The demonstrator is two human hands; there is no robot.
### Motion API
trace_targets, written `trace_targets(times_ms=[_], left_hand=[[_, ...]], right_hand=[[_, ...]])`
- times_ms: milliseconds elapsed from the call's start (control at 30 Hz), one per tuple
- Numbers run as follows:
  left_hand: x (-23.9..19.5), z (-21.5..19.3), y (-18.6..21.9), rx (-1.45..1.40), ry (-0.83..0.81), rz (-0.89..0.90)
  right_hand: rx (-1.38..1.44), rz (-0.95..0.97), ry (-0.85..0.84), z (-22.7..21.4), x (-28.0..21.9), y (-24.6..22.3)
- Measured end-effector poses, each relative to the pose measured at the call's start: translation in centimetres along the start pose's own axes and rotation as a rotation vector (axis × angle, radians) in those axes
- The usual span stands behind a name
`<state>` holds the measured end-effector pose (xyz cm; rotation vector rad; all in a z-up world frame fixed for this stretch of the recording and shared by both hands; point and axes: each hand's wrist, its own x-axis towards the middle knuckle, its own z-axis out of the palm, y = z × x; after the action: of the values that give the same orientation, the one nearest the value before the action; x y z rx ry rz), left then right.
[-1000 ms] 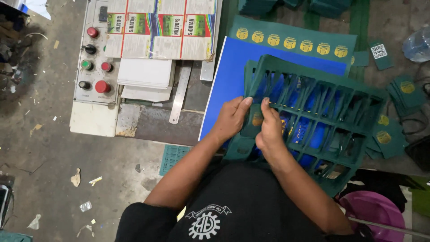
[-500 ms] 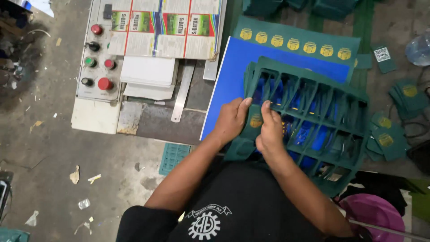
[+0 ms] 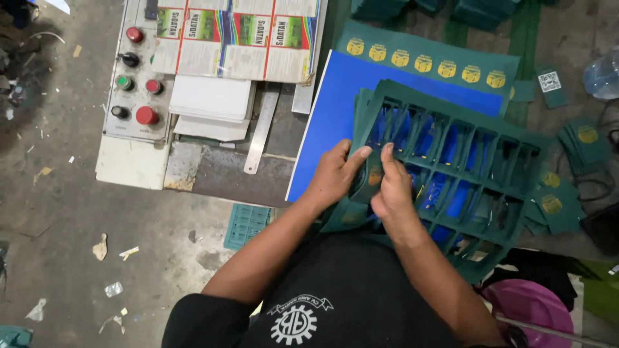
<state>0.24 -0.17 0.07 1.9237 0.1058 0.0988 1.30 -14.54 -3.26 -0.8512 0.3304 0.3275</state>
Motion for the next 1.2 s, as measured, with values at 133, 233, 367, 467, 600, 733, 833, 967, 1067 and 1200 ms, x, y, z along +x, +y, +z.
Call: trace_targets(times_ms=[133, 233, 367, 467, 600, 733, 833, 967, 1067, 1200], left_hand=[[-0.2, 0.1, 1.1, -0.182, -0.032, -0.157], [0.2, 0.5, 0.9, -0.422, -0.106, -0.269], [0.1, 0.8, 0.9, -0.546, -0.153, -0.325], [0.3, 0.3, 3.0, -0.486, -0.104, -0.335], [-0.1, -0.5, 4.3, -0.023, 0.130, -0.134], [-0.8, -1.8, 3.5, 0.316, 0.308, 0.273], [-1.3, -3.1, 4.9, 0.410, 0.223, 0.488], [-1.1, -4.2, 7.5, 0.504, -0.047, 0.479], [-0.6, -4.0, 6.8, 0.519, -0.185, 0.406], [-0.3, -3.8, 6.2, 0.480, -0.278, 0.380]], right_hand=[[-0.007, 0.074, -0.009, -1.2, 0.0, 0.0], [0.030, 0.143, -0.116, -2.4, 0.2, 0.0], [0.067, 0.170, -0.178, -2.6, -0.1, 0.0], [0.114, 0.172, -0.153, -1.3, -0.4, -0.8], [0.161, 0.142, -0.083, -0.1, -0.7, -0.7], [0.129, 0.074, -0.042, -0.5, 0.0, 0.7], [0.066, 0.012, -0.009, 0.2, -0.5, 0.3], [0.009, -0.008, -0.014, 1.6, -1.2, -0.6], [0.007, -0.008, -0.030, 0.6, -0.5, 0.3], [0.044, 0.045, 0.022, 0.8, -0.2, -0.4]])
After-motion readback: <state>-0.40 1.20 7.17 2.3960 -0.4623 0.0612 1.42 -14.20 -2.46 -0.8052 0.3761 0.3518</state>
